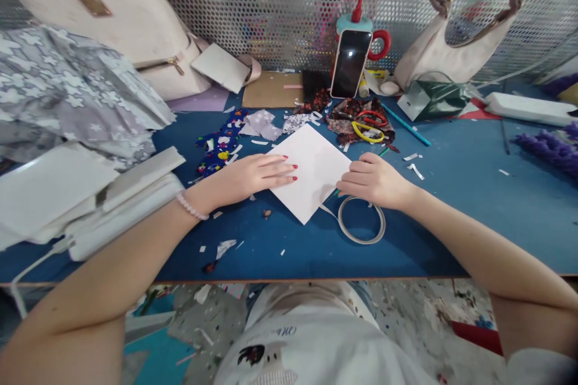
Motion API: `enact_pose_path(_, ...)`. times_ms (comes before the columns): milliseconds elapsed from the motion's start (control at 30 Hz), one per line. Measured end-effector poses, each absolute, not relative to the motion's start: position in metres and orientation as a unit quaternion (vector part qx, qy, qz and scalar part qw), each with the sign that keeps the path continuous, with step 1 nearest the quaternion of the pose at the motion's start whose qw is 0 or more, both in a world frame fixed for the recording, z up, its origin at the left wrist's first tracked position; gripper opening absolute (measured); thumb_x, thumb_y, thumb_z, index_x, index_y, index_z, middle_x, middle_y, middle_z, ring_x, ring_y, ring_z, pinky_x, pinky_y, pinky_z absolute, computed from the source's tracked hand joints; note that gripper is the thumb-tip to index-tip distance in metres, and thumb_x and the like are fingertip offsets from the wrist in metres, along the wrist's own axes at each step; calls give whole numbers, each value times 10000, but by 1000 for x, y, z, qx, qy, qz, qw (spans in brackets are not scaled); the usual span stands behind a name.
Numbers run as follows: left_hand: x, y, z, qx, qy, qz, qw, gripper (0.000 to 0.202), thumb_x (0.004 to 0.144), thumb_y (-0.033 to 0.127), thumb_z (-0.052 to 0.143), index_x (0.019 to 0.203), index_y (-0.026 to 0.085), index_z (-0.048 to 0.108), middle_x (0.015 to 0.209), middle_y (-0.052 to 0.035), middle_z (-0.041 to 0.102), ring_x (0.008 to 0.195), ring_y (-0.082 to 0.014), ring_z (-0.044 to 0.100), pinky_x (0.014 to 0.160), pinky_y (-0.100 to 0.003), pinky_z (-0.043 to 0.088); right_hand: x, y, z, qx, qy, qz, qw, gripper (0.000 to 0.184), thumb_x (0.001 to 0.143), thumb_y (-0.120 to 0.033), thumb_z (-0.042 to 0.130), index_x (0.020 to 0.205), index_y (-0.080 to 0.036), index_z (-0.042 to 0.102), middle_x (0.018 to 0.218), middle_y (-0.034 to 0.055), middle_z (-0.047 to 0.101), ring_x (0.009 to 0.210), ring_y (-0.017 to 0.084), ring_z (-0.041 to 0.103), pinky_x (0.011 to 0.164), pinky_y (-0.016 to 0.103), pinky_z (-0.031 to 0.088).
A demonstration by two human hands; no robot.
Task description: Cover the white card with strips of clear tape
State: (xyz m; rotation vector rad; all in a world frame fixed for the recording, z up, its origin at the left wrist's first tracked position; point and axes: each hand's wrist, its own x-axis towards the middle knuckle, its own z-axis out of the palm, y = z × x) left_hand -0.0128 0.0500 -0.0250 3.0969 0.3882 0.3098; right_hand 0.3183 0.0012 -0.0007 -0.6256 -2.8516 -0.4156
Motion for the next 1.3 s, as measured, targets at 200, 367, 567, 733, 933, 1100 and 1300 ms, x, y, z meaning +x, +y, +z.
enact_pose_path(200,-13,50,-24,988,126,89,6,479,1033,95,296,1448,266,464,1480,-54,502,1449,-205,347,1166,-428,352,314,-4,0,-218,-962,-135,95,318,1032,-248,378,859,-230,645,711,15,624,690,159,450,645,352,271)
enact_pose_path(367,-13,50,-24,989,125,82,-2,471,1028,97,303,1441,249,473,1487,-59,493,1447,-215,348,1160,-438,360,313,-3,0,-218,-961,-137,97,324,1026,-213,370,852,-231,643,699,17,608,692,164,443,632,355,263)
enact_pose_path(567,-12,49,-23,988,135,78,7,501,1010,66,303,1434,262,482,1482,-47,501,1451,-197,342,1167,-427,353,311,-3,1,-217,-962,-142,89,320,1023,-207,369,858,-231,642,694,11,587,687,154,446,628,355,266)
enact_pose_path(733,-12,50,-24,988,130,82,3,481,1027,96,292,1435,267,481,1476,-47,507,1447,-204,349,1162,-430,348,309,-4,5,-204,-963,-155,79,337,1023,-166,344,870,-231,636,696,8,591,689,151,453,633,350,269)
enact_pose_path(933,-12,49,-25,988,128,82,-3,466,1036,109,293,1439,257,474,1478,-53,505,1441,-231,357,1150,-441,340,309,-4,6,-172,-961,-203,78,339,1019,-137,340,884,-218,640,694,15,602,691,153,464,639,348,276)
enact_pose_path(1100,-12,48,-24,988,131,77,-9,486,1020,69,286,1429,236,486,1478,-63,504,1433,-240,367,1147,-439,332,310,-3,8,-185,-960,-203,63,362,1024,-140,317,883,-222,640,682,13,595,682,154,462,636,346,267)
enact_pose_path(1300,-12,48,-25,989,130,74,-2,528,987,12,296,1429,232,484,1490,-58,490,1438,-236,357,1155,-435,315,314,-1,7,-163,-951,-252,75,339,1019,-124,343,878,-206,640,685,5,597,695,149,470,656,340,269)
